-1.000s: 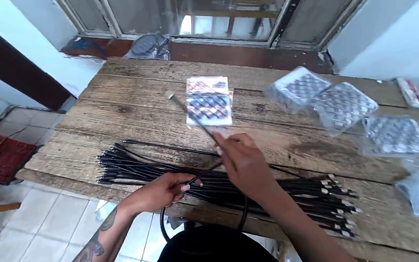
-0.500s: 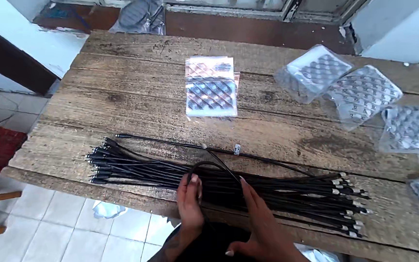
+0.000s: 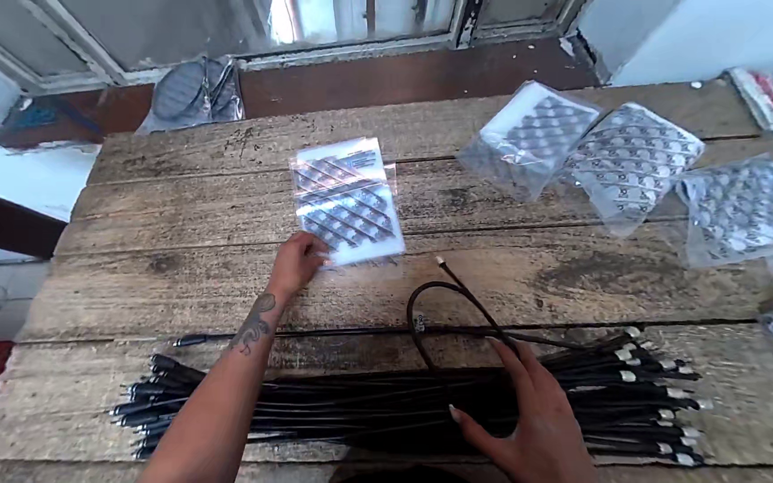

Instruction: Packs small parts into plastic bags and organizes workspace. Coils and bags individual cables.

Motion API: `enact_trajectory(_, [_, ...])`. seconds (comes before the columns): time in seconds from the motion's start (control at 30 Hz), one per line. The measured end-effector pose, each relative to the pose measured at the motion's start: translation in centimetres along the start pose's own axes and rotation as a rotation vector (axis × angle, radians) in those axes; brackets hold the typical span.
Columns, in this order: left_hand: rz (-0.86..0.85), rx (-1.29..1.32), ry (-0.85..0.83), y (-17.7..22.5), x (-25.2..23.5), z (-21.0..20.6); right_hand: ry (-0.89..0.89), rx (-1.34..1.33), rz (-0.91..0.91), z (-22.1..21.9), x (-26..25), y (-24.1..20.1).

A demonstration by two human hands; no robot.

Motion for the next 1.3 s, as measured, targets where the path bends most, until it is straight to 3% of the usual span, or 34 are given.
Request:
enact_trajectory(0.13, [-0.066, -0.021, 0.142, -1.3, -0.5, -0.1, 0.002, -0.035, 0.096, -0.1, -1.3, -2.9])
enact_trajectory(0.27, [-0.127, -0.044, 0.102, -0.3, -0.3, -0.6, 0.025, -0.019, 0.139, -0.1, -1.9, -4.2])
enact_trajectory(0.37, [-0.053, -0.028, 0.143, -1.0, -0.5, -0.4, -0.009, -0.026, 0.148, 0.2, -1.1, -4.5])
enact_trajectory(0.47, [-0.064, -0.048, 0.086, 1.8, 0.4, -0.3, 0.012, -0.015, 0.141, 1.5, 0.0, -4.6])
enact_trajectory(0.53, [-0.081, -0.164, 0.035, 5.2, 2.9, -0.6, 0.035, 0.000, 0.141, 2.1, 1.0, -4.6])
enact_trajectory(0.6, [-0.135, -0.276, 0.002, 5.5, 6.1, -0.9, 0.032, 0.011, 0.181, 2.5, 2.6, -5.0])
enact_trajectory(0.7, [-0.260, -0.408, 0.089, 3.9, 10.9, 0.1, -0.037, -0.006, 0.305, 2.7, 4.1, -6.8])
enact_trajectory(0.8, [-0.374, -0.517, 0.184, 6.7, 17.4, -1.6, -0.015, -0.036, 0.368, 1.2, 3.8, -8.7])
enact_trajectory(0.93, [-0.454, -0.414, 0.193, 11.3, 22.0, -5.9, -0.045, -0.146, 0.135, -0.8, 1.4, -7.7])
enact_trajectory(1.07, [-0.429, -0.186, 0.073, 14.1, 23.8, -9.2, 0.080, -0.158, 0.095, -1.7, 4.4, -7.7])
enact_trajectory(1.17, [-0.531, -0.100, 0.177, 17.4, 27.1, -10.2, 0.175, -0.145, 0.028, -1.8, 4.0, -8.1])
enact_trajectory(1.23, [-0.297, -0.013, 0.329, 15.8, 28.7, -9.5, 0.187, -0.158, -0.037, -3.0, 3.4, -7.5])
enact_trajectory(1.3, [0.204, 0.074, 0.265, 11.0, 28.4, -9.6, 0.173, -0.177, -0.107, -3.9, 3.5, -7.3])
Point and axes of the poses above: each hand's wrist, its own x-axis away from the middle knuckle, its own z-axis out of the back of the hand, y = z × x, the point moved 8 cm from there along -x, towards the middle knuckle, and after that the axes turned 15 degrees about x, right-handed, at the moved point
